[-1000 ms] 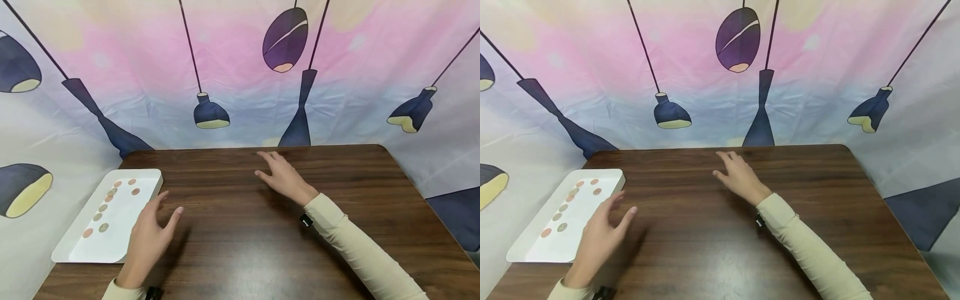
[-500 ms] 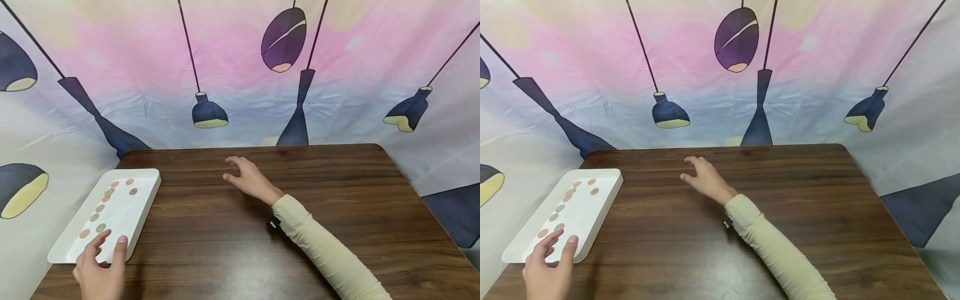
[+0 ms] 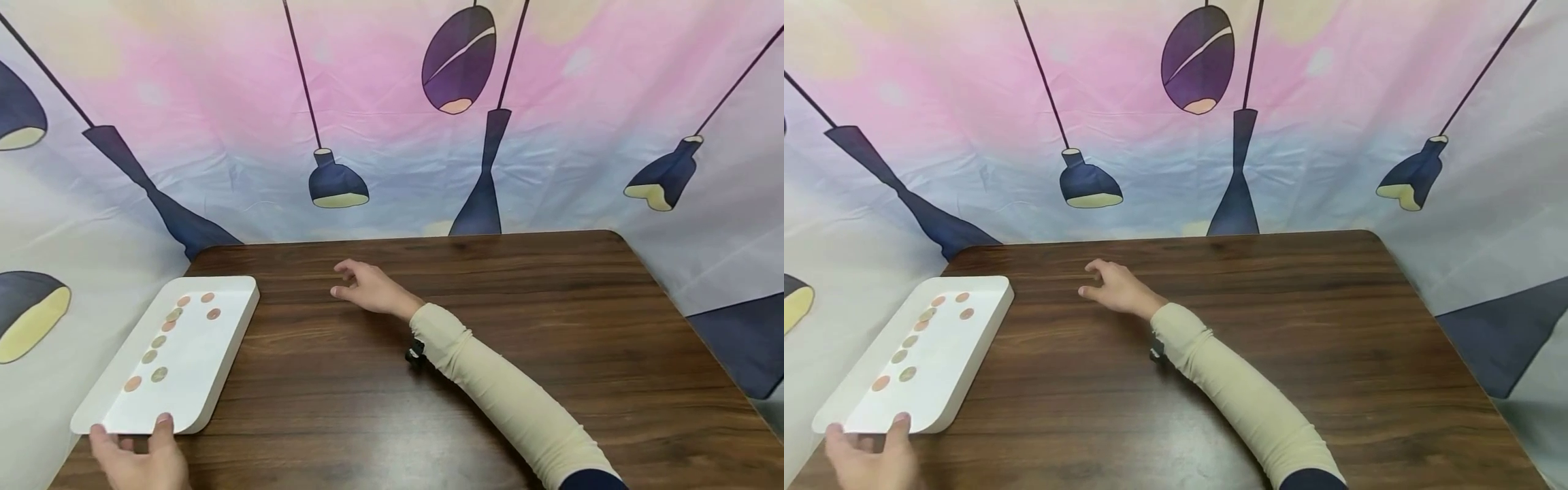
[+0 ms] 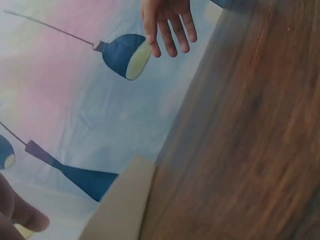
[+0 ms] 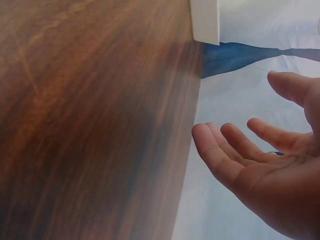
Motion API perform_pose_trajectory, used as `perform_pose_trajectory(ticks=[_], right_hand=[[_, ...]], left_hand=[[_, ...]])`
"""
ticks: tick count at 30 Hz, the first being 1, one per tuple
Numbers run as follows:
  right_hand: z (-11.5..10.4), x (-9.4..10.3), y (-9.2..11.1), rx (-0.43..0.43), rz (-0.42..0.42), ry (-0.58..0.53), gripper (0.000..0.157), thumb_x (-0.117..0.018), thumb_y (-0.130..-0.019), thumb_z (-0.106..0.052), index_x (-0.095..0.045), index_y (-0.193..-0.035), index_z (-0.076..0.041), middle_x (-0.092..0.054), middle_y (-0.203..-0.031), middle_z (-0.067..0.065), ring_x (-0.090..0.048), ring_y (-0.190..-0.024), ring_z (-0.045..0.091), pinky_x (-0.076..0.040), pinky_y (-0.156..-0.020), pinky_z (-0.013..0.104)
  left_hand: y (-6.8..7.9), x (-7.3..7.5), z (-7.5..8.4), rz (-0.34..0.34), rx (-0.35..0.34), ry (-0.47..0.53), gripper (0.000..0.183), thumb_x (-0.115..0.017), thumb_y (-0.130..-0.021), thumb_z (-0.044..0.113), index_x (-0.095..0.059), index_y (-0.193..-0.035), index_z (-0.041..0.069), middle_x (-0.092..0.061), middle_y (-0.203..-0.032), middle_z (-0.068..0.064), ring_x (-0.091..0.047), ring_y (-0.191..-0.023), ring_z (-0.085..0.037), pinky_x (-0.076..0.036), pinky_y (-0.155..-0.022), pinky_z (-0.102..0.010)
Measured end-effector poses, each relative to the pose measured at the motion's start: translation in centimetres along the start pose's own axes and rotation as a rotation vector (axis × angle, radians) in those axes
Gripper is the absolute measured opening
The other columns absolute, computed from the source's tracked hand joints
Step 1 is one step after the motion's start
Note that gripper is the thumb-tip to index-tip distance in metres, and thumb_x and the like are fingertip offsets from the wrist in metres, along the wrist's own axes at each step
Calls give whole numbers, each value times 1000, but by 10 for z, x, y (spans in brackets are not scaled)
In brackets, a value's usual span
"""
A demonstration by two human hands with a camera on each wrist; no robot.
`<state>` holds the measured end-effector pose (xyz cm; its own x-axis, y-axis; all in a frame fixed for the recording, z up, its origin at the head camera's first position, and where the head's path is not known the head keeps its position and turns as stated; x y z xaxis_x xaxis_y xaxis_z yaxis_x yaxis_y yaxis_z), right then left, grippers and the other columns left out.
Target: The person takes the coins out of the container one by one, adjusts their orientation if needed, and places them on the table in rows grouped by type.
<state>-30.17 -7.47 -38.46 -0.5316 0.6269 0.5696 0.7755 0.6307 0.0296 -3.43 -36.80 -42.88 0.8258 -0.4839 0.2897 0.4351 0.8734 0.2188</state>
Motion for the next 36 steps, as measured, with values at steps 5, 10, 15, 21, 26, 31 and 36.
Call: perform_pose_trajectory(ticks=[5, 10, 15, 21, 26, 31, 36], right_hand=[[3, -9, -3, -4, -15, -6, 54, -63, -109, -28, -48, -155, -4, -58, -146, 19, -63, -126, 29, -56, -106, 40], [2, -21, -12, 0, -16, -14, 52, -62, -109, -28, -50, -154, -3, -60, -144, 17, -60, -129, 26, -56, -105, 38], [0, -28, -18, 11, -10, -31, 49, -61, -110, -25, -52, -152, -3, -60, -143, 15, -61, -127, 25, -56, -103, 35], [0, -37, -31, 39, -18, -49, 48, -61, -110, -22, -52, -152, -4, -59, -146, 14, -60, -131, 25, -55, -105, 34], [-8, -46, -39, 55, -53, -109, 49, -60, -110, -23, -50, -154, -4, -56, -151, 15, -61, -132, 26, -56, -105, 33], [-14, -55, -47, 60, -52, -143, 49, -58, -111, -27, -50, -155, -6, -52, -156, 15, -56, -138, 25, -54, -107, 32], [-16, -60, -50, 46, -35, -168, 49, -52, -113, -25, -46, -158, -9, -48, -160, 13, -49, -145, 26, -50, -114, 37]], left_hand=[[-8, -2, -6, -14, -11, 74, 81, -54, -104, 9, -14, -170, 30, -22, -174, 0, -20, -156, -10, -23, -128, -24], [-11, -5, -11, -63, -6, 75, 79, -49, -104, 0, -17, -170, 28, -20, -175, 3, -20, -155, -5, -26, -124, -17], [-9, -6, -9, -91, 25, 37, 86, -48, -104, -1, -1, -171, 26, -6, -174, 10, -8, -158, -9, -22, -125, -22], [-1, -9, -10, -118, 20, 22, 90, -49, -103, -1, 7, -170, 23, -1, -175, 6, -4, -159, -15, -20, -125, -23], [7, -13, -12, -154, 11, -74, 91, -51, -103, 2, 12, -168, 17, 3, -174, -5, -5, -159, -30, -19, -127, -33], [18, -12, -14, -157, -13, -145, 90, -52, -103, 1, 11, -167, 12, 2, -173, -16, -11, -157, -40, -20, -125, -42], [28, -17, -18, -163, -19, -135, 89, -50, -104, -1, 11, -167, 11, 1, -173, -15, -11, -157, -39, -21, -125, -42]])
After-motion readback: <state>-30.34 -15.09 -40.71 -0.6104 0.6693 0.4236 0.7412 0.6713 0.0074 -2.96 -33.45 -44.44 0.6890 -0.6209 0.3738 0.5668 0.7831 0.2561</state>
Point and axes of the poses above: each hand's wrist, its own y-axis away from the middle knuckle, its own x-axis out of the back of the hand, z = x × y, the point moved 8 cm from there along -y, towards the middle knuckle
